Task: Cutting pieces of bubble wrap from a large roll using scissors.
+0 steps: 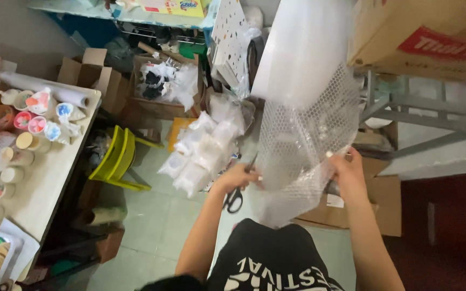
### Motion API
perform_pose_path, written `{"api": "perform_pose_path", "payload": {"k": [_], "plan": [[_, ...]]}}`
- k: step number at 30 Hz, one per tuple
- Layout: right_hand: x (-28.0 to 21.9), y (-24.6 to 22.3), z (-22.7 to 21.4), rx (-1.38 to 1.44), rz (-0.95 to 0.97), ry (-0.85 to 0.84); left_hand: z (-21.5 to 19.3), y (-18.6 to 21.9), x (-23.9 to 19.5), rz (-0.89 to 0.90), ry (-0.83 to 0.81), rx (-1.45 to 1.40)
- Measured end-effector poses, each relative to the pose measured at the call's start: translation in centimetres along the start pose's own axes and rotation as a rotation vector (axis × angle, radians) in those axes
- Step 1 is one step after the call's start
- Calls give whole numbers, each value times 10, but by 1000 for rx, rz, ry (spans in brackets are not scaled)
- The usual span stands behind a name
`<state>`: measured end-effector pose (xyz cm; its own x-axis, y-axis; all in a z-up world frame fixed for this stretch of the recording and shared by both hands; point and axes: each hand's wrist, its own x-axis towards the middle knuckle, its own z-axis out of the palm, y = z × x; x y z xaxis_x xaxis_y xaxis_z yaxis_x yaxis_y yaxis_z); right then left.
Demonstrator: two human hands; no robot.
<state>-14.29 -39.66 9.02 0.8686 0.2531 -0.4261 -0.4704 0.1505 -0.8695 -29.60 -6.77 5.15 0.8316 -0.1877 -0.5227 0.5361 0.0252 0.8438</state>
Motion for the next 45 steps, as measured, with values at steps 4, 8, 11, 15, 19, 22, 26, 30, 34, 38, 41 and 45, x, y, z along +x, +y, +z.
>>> {"api": "perform_pose_path", "payload": {"k": [4, 8, 11, 15, 19, 22, 26, 30, 34, 38, 41, 45], "plan": [[-85, -4, 51, -326, -135, 228, -1, -30, -47, 70, 123, -155], [-138, -6, 84, -1427, -879, 12, 2, 14, -94, 236, 146, -288], [-168, -13, 108, -1480, -870, -397, 18, 61, -135, 290, 77, -208], [-177, -11, 111, -1451, -863, -746, 29, 69, -162, 283, -12, 109], [-196, -4, 97, -1640, -799, -989, 7, 18, -141, 282, -78, 352], [-223, 6, 76, -1444, -759, -1072, -18, -39, -116, 326, -206, 528], [-244, -22, 35, -1500, -862, -1134, -14, -62, -138, 107, -153, 333], [-247, -47, -42, -1013, -569, -886, 12, -90, -161, 128, 20, -114], [-204, 18, -131, -667, -594, -634, 65, -83, -148, 322, 165, -190], [-206, 35, -145, -523, -238, -291, 86, -108, -125, 546, 293, -69], [-179, 70, -152, -348, -171, -221, 96, -105, -117, 453, 399, -116], [-145, 129, -176, -284, 57, -137, 118, -112, -111, 297, 504, -372]]}}
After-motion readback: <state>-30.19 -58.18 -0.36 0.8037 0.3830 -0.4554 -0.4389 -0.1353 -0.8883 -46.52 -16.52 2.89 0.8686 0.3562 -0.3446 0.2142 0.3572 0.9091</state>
